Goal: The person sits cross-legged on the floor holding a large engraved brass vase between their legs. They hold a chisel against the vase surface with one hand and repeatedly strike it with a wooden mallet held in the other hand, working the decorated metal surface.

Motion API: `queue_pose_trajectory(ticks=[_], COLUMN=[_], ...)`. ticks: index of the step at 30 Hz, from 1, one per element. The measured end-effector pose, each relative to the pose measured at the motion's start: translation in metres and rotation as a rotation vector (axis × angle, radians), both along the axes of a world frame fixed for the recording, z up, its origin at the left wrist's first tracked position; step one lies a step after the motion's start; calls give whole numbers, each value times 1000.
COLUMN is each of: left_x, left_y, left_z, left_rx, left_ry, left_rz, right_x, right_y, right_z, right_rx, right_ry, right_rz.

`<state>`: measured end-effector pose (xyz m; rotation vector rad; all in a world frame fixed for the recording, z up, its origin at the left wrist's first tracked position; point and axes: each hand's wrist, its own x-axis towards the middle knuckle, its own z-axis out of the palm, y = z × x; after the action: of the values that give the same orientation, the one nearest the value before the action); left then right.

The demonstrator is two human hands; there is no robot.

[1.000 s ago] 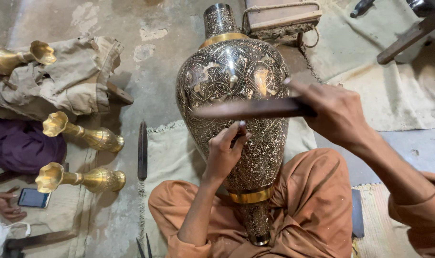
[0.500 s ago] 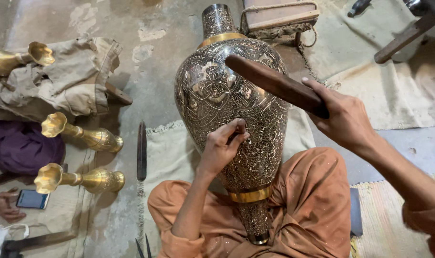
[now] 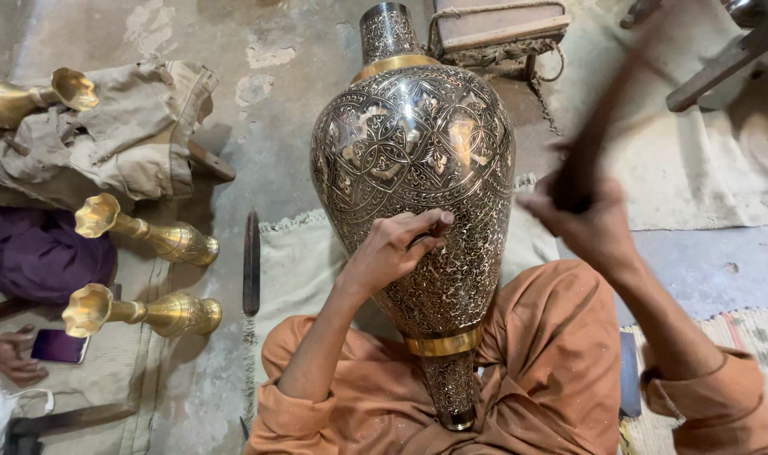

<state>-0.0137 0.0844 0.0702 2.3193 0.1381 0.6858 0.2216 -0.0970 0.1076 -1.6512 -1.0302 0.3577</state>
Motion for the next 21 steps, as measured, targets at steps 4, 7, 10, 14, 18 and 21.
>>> queue_pose_trajectory(ticks=[4,7,10,14,18,21], left_x=[0,4,7,5,3,4], left_y=[3,4,5,6,7,7], left_z=[-3,-5,-6,-5,-3,-2], left_rx=[40,11,17,40,65,67], left_ry=[39,97,171,97,68,43], left_rz=[-9,-1,4,-14,-31,-45], right_x=[1,3,4,8,10,8], right_y=[-5,-9,-10,-16,-22,-24], right_z=[9,6,-5,-17,-24,-26], right_rx=[37,75,-9,72,-85,-79], right_ry=[-793,-220,-366,-471,-428,-615], right_rz=[-31,-40,-39,-53,14,-17])
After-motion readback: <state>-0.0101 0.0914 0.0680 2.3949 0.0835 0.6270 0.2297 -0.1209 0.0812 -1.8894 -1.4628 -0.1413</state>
